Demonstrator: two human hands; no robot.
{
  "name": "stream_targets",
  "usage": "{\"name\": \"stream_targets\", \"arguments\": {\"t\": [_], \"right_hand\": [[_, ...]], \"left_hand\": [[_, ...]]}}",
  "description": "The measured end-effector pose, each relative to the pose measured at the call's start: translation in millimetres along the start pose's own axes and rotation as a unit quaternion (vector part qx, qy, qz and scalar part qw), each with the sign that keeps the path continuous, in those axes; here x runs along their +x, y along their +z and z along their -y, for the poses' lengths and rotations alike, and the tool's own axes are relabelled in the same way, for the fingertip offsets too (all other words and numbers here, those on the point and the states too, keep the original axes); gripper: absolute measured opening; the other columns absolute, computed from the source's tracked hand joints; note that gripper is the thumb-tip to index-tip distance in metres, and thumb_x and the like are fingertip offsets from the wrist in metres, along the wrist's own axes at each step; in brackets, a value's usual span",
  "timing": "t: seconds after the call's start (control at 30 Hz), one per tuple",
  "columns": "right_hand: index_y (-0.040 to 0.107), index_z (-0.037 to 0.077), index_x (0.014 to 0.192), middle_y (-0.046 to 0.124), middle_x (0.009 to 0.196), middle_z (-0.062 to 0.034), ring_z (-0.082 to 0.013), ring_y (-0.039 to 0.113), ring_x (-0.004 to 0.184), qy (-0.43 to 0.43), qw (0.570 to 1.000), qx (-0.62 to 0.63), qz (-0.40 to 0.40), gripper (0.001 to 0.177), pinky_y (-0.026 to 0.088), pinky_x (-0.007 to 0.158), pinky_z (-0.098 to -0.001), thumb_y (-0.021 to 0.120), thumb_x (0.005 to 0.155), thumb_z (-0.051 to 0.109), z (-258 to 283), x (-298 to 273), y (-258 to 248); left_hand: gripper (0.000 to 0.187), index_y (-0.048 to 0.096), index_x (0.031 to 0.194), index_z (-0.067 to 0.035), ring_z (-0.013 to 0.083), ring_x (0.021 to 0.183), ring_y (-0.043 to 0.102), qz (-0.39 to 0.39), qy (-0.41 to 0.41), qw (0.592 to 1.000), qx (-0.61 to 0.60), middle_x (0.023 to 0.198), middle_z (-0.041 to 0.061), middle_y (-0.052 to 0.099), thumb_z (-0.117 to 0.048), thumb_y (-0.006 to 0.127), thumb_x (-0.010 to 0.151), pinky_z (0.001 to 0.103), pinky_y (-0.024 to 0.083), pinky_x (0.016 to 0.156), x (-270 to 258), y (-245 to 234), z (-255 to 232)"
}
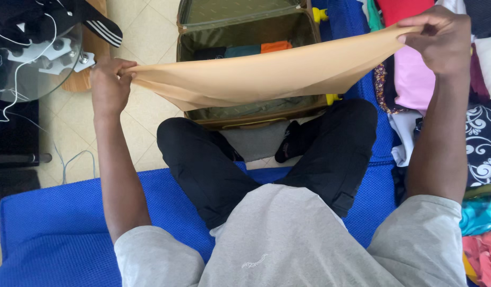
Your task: The person folds several pieces of clothing, including a beige cloth, a black and white patterned cloth, a red cloth, and a white and maroon cloth, then places them into an open suitcase.
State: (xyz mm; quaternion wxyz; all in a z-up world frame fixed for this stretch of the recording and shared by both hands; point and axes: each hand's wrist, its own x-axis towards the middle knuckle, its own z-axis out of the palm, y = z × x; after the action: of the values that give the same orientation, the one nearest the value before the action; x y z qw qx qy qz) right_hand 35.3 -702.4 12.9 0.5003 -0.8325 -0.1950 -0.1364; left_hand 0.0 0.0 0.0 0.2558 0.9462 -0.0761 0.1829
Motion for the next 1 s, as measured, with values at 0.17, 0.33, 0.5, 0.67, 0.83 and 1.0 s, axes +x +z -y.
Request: {"name": "stream_targets", "arguments": {"t": [0.17,0.33,0.5,0.67,0.83,1.0], "right_hand": [[0.078,-0.004,0.105,0.070,0.091,-0.0106,-0.0105,0.062,0.077,-0.086,0.966,-0.244,-0.017,0.012,0.048,0.069,-0.0238,0.082,0.094,-0.004,-27.7,-8.6,-8.1],[0.071,-0.009,0.105,0.068,0.096,-0.0114,-0.0124,0.062,0.082,-0.031,0.992,-0.117,-0.038,0.006,0.046,0.074,-0.0242,0.075,0.100,-0.009,-31.3,-6.3,-14.4],[0.065,0.002,0.101,0.071,0.096,-0.0025,-0.0092,0.069,0.087,0.041,0.958,0.268,-0.095,0.007,0.060,0.088,-0.0247,0.069,0.102,0.008,-40.3,0.1,-4.7],[0.059,-0.007,0.111,0.064,0.100,-0.0120,-0.0154,0.058,0.087,-0.031,0.924,0.339,-0.175,0.022,0.049,0.087,-0.0278,0.066,0.122,0.011,-71.6,15.8,20.1],[0.059,-0.004,0.108,0.061,0.093,-0.0083,-0.0136,0.054,0.081,-0.065,0.904,0.317,-0.280,0.029,0.049,0.079,-0.0294,0.065,0.119,0.023,-76.3,24.0,36.9],[0.060,-0.003,0.105,0.057,0.088,-0.0057,-0.0127,0.049,0.073,-0.155,0.909,0.145,-0.358,0.035,0.047,0.069,-0.0294,0.065,0.117,0.030,-69.6,30.4,44.4]], "left_hand": [[0.014,0.078,0.101,-0.003,0.0316,0.094,0.063,-0.017,0.014,1.000,0.017,0.106,0.017,0.063,0.006,0.077,0.090,0.043,0.050,0.084,-3.1,-1.7,10.7],[0.012,0.073,0.092,0.000,0.0335,0.101,0.060,-0.064,0.086,0.990,0.091,0.111,0.017,0.059,0.007,0.080,0.085,0.043,0.050,0.085,-4.7,-13.6,23.5],[0.016,0.068,0.104,0.003,0.0224,0.106,0.063,-0.098,0.053,0.987,-0.119,0.120,0.013,0.059,0.008,0.074,0.090,0.033,0.054,0.087,-1.6,-11.7,34.6],[0.010,0.066,0.102,-0.001,0.0128,0.092,0.060,-0.164,-0.037,0.865,-0.473,0.103,0.006,0.069,-0.005,0.075,0.101,0.027,0.051,0.086,2.9,15.6,44.3],[0.020,0.065,0.094,0.000,0.0141,0.083,0.060,-0.324,-0.024,0.806,-0.495,0.091,0.006,0.066,-0.013,0.081,0.098,0.029,0.053,0.080,11.4,45.9,42.5],[0.029,0.063,0.088,-0.002,0.0119,0.078,0.056,-0.439,-0.004,0.809,-0.391,0.088,0.002,0.059,-0.024,0.073,0.104,0.029,0.051,0.072,25.6,60.7,39.9]]}}
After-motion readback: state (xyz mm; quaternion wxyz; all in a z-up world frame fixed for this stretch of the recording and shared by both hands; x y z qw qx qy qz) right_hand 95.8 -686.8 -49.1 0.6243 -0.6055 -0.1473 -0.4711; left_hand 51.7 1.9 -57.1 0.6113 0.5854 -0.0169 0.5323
